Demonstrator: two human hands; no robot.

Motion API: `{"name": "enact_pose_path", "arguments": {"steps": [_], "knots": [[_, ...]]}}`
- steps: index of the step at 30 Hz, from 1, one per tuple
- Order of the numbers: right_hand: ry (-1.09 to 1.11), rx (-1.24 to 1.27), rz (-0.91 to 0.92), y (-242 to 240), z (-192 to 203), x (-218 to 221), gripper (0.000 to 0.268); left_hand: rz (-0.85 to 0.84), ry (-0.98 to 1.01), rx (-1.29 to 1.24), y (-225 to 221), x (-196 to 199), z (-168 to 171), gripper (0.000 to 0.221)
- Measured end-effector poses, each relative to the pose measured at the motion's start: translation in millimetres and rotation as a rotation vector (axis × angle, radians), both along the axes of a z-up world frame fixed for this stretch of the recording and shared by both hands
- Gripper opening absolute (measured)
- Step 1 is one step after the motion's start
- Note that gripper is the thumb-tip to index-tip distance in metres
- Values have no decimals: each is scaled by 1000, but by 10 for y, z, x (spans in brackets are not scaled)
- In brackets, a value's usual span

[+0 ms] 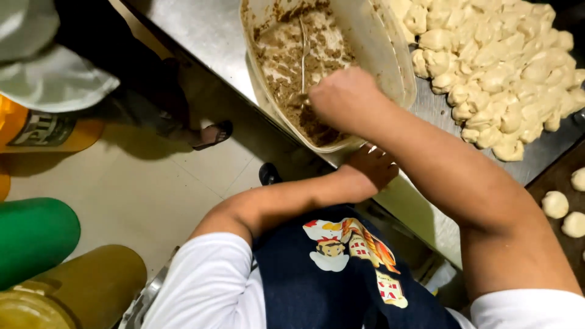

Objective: Filling and sealing small dough portions with a savory mixture on a bakery production line

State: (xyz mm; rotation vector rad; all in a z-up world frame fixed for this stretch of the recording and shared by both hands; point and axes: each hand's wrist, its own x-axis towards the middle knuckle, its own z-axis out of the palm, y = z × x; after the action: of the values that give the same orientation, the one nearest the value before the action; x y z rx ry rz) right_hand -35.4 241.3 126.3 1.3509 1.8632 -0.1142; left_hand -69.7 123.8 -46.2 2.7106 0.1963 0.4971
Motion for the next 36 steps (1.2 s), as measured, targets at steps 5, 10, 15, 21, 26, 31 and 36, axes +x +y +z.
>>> {"name": "enact_pose_path", "arguments": {"steps": [5, 10, 15, 21, 26, 31, 36], "knots": [[432, 223, -43, -134, -361, 230, 26, 25, -454, -244, 93, -654, 412, 22], [909, -111, -418, -73, 106, 746, 25, 406, -148, -844, 173, -1372, 882, 41], [1326, -213, -570, -466, 534, 1153, 20, 941, -817, -1630, -47, -1535, 905, 29], [1227, 402, 108, -1474, 165, 1254, 34, 560, -1300, -1883, -504, -913, 1384, 26], [953, 1063, 337, -2230, -623, 1375, 47, 626, -1197, -1799, -602, -571, 1363, 34], [847, 712, -272, -2941, -657, 1914, 36, 731, -877, -1934, -821, -581, 873, 39], [562, 685, -881, -3079, -1026, 2374, 43, 676, -441, -2046, -600, -974, 359, 43]]}}
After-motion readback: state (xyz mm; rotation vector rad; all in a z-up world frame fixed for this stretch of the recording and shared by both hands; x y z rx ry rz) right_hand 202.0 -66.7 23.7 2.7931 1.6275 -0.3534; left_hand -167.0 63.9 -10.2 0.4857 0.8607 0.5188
